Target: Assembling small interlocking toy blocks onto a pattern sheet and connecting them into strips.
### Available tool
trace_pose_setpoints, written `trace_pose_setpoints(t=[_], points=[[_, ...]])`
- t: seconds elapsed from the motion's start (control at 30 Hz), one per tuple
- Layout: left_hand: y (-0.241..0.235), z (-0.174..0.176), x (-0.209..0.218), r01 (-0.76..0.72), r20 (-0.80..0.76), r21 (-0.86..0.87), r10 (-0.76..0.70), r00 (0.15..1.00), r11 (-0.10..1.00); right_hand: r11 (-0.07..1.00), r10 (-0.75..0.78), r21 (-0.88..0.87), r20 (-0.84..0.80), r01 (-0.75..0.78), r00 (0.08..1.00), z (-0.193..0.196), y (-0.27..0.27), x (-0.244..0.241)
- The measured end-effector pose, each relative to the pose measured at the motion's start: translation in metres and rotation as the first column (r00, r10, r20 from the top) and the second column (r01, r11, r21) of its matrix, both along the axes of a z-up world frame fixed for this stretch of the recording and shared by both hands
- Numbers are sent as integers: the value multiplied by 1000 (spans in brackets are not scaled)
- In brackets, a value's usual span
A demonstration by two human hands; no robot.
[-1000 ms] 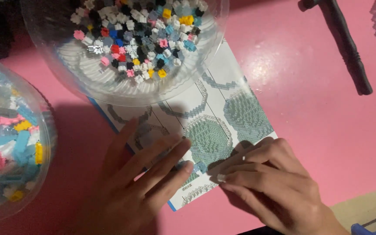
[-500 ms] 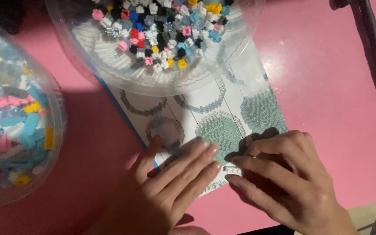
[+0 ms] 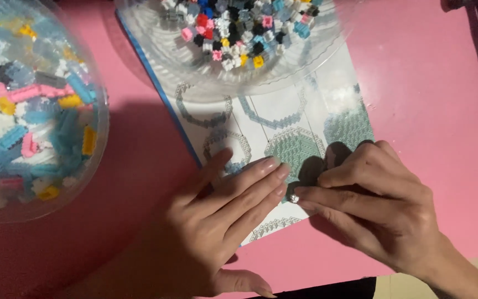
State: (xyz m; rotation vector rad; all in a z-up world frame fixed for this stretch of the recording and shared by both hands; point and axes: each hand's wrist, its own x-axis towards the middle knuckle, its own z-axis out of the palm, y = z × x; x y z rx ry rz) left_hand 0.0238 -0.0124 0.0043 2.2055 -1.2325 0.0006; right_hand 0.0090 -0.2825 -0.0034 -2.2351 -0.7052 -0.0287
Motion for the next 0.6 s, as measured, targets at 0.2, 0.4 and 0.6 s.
trace_pose_setpoints(t=[0.2,0.4,0.6], points=[[2,-3,-1,9,-31,-14,-9,999,1000,1000,-3,-23,-12,3,1000,-1,4,1],[2,-4,2,10,88,11,-11,996,1000,999,9,-51,23,-8,1000,-9,0,-1],[2,-8,2,18,91,-6,-17,996,1000,996,41,-80,41,-37,998,-4,2,1]])
